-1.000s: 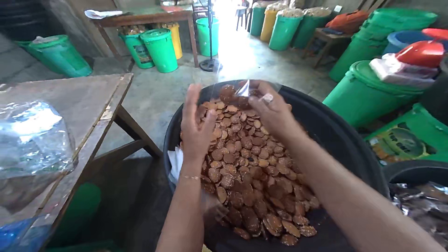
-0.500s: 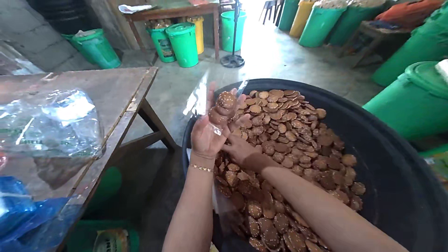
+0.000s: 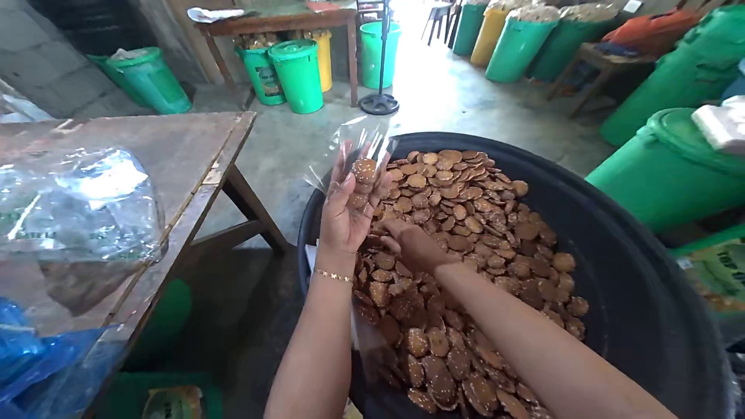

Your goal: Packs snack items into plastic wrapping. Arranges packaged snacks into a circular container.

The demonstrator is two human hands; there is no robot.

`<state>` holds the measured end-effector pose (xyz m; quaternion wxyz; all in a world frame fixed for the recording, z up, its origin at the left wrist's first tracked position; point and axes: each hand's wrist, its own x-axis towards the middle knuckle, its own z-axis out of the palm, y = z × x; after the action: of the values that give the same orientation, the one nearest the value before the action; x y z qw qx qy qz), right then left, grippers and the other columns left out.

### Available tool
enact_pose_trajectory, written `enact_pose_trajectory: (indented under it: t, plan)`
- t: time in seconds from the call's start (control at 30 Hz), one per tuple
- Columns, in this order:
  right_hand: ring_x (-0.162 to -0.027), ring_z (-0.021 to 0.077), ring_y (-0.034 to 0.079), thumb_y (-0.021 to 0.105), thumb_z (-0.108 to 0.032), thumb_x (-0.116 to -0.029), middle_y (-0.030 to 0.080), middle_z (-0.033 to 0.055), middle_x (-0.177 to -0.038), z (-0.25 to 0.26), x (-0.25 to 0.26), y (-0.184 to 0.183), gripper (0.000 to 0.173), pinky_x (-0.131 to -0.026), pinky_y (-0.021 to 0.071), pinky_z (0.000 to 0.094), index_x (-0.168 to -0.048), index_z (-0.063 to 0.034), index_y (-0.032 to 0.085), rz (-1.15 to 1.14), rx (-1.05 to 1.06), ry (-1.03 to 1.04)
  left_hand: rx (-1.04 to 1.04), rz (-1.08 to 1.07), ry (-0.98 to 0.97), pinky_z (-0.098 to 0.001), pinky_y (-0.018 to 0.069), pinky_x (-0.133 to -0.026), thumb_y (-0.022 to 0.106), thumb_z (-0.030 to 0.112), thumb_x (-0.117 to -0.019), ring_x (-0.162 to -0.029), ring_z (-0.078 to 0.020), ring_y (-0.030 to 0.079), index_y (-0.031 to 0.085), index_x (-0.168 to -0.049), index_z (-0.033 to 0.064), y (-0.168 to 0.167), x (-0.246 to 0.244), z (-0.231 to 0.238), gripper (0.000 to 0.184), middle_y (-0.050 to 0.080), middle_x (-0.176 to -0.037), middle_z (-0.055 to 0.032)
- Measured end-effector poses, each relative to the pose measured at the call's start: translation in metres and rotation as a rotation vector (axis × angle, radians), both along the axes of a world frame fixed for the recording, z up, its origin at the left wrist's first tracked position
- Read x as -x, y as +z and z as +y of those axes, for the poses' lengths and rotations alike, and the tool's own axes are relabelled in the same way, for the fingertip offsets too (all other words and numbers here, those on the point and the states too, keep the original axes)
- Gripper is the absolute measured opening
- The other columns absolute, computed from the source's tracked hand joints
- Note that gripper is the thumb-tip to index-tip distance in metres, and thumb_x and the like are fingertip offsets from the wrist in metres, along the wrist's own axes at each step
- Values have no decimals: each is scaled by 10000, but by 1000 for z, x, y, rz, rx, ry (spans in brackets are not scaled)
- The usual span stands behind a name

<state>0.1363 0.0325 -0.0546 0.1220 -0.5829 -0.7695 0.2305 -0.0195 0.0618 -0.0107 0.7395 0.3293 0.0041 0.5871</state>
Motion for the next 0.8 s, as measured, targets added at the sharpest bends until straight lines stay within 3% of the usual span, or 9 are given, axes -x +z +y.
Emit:
enact_pose_trajectory:
  t: [0.1,0.17,0.23,0.33,0.47,0.53,0.57,0.63,0.8]
  plan:
    - [-1148,328,658,531,-172,-1057,670,250,-1225,-5,-3,4,348,-1044,489,464,-1283,78,619,293,-16,-134,26,-27,-21,-382,603,-924,476,113,-1045,-1213,-298,652,339,-1559,192,0,1,0,538,493,-1518,-138]
    - [-934,177,711,515,-100,-1031,705,152,-1051,-11,-14,-5,270,-886,596,337,-1176,93,636,735,-68,-196,34,-25,-18,-373,607,-910,458,108,-1046,-1200,-292,659,342,-1553,183,0,2,0,525,499,-1509,-141]
    - [-831,141,730,370,-96,-1060,723,57,-974,-21,-29,-5,250,-788,628,314,-1149,5,581,1161,68,-262,30,-13,-16,-361,604,-912,443,103,-1048,-1202,-281,657,341,-1556,187,0,2,1,524,495,-1513,-137]
    - [-771,92,688,335,-124,-1080,700,3,-929,-35,-49,1,235,-704,587,234,-1147,-104,559,1337,222,-324,-6,48,-10,-350,590,-936,448,121,-1046,-1199,-249,658,424,-1519,196,1,2,-2,480,514,-1505,-105]
    - [-635,12,585,573,-108,-1019,660,-10,-900,-57,-28,37,208,-579,507,162,-1218,-54,545,781,292,-198,-119,107,-25,-323,596,-908,457,169,-1056,-1163,-190,668,567,-1408,176,1,2,-7,369,564,-1452,-53]
    - [-889,176,664,594,-183,-1033,670,135,-1084,-64,-2,56,360,-817,561,344,-1329,20,567,320,336,-67,-127,103,-25,-327,591,-915,451,156,-1058,-1184,-197,657,554,-1414,172,2,1,-8,371,551,-1464,-56]
    - [-1072,309,654,578,-156,-1034,645,230,-1206,-65,14,58,381,-960,516,469,-1354,50,555,141,360,-6,-128,101,-26,-335,589,-922,456,151,-1058,-1202,-207,649,549,-1420,177,2,1,-7,375,539,-1480,-60]
    - [-1266,461,566,547,-113,-1038,572,320,-1346,-73,44,55,403,-1065,437,596,-1390,83,529,-131,384,80,-128,136,-23,-330,591,-921,486,166,-1052,-1201,-205,652,545,-1427,188,1,1,-6,381,536,-1488,-57]
    - [-1183,495,615,552,7,-994,628,307,-1270,-98,57,25,306,-929,522,635,-1288,46,628,-218,45,231,-158,171,-80,-391,554,-1014,442,242,-1073,-1255,-254,621,568,-1420,109,-3,5,-1,392,578,-1444,-103]
